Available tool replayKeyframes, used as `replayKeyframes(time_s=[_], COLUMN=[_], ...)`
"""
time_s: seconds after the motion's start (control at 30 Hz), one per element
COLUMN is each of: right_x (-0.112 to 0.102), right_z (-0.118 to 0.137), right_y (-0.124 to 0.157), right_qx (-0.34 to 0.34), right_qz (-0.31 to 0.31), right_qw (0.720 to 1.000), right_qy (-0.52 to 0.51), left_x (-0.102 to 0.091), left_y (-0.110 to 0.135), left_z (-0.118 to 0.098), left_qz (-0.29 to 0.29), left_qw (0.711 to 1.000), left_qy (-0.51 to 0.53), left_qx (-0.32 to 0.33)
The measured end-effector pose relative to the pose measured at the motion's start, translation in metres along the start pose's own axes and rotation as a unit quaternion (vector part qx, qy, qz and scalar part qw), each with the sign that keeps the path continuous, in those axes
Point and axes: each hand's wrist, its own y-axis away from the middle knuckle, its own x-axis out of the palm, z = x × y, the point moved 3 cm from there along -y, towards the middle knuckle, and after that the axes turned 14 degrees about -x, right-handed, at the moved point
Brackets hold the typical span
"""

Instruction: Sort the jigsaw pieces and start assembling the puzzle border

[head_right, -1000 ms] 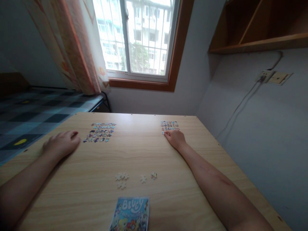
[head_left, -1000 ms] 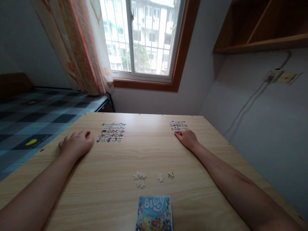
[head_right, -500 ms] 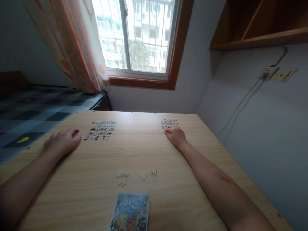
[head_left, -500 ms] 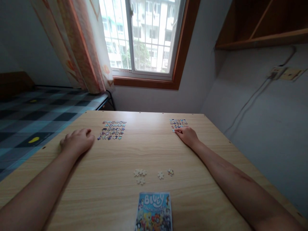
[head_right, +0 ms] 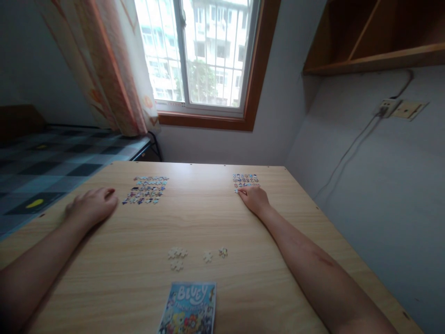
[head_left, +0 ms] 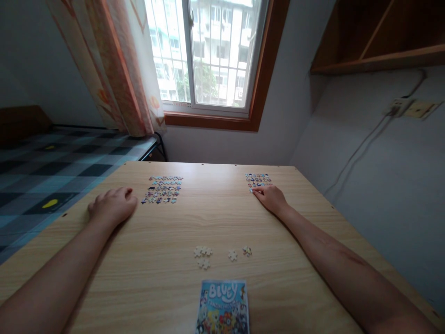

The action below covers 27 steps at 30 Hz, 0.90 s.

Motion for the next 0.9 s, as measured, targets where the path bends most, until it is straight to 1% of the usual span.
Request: replayKeyframes(time_s=[0.17,0.4,0.57,0.6,0.67,0.77,0.83,0.9], right_x=[0.001,0.000,-0.002,-0.004,-0.011,-0.026,-0.037,-0.046], right_z=[0.000,0.000,0.001,0.003,0.015,0.048,0.080,0.115], right_y=[0.000,0.001,0.003,0.004,0.005,0.008,0.015,0.026], right_qx=[0.001,0.002,-0.009,-0.023,-0.071,-0.177,-0.262,-0.355], right_qz=[-0.002,-0.016,-0.029,-0.030,-0.036,-0.034,-0.018,-0.001], right_qw=[1.000,1.000,0.999,0.999,0.996,0.980,0.957,0.918], right_qy=[-0.003,-0.015,-0.013,-0.016,-0.035,-0.084,-0.121,-0.174], left_x=[-0.001,-0.002,-0.005,-0.005,-0.006,-0.006,-0.007,-0.007], left_y=[0.003,0.001,0.006,0.008,0.010,0.012,0.012,0.012], left_z=[-0.001,0.000,-0.003,-0.004,-0.004,-0.004,-0.004,-0.004], left_qz=[0.002,0.007,0.011,0.012,0.014,0.017,0.015,0.013], left_qw=[1.000,1.000,1.000,1.000,1.000,1.000,1.000,1.000], left_qy=[-0.011,0.002,0.009,0.009,0.008,0.004,0.001,-0.002], left_qx=[0.006,-0.001,0.002,0.003,0.002,-0.001,0.001,0.003])
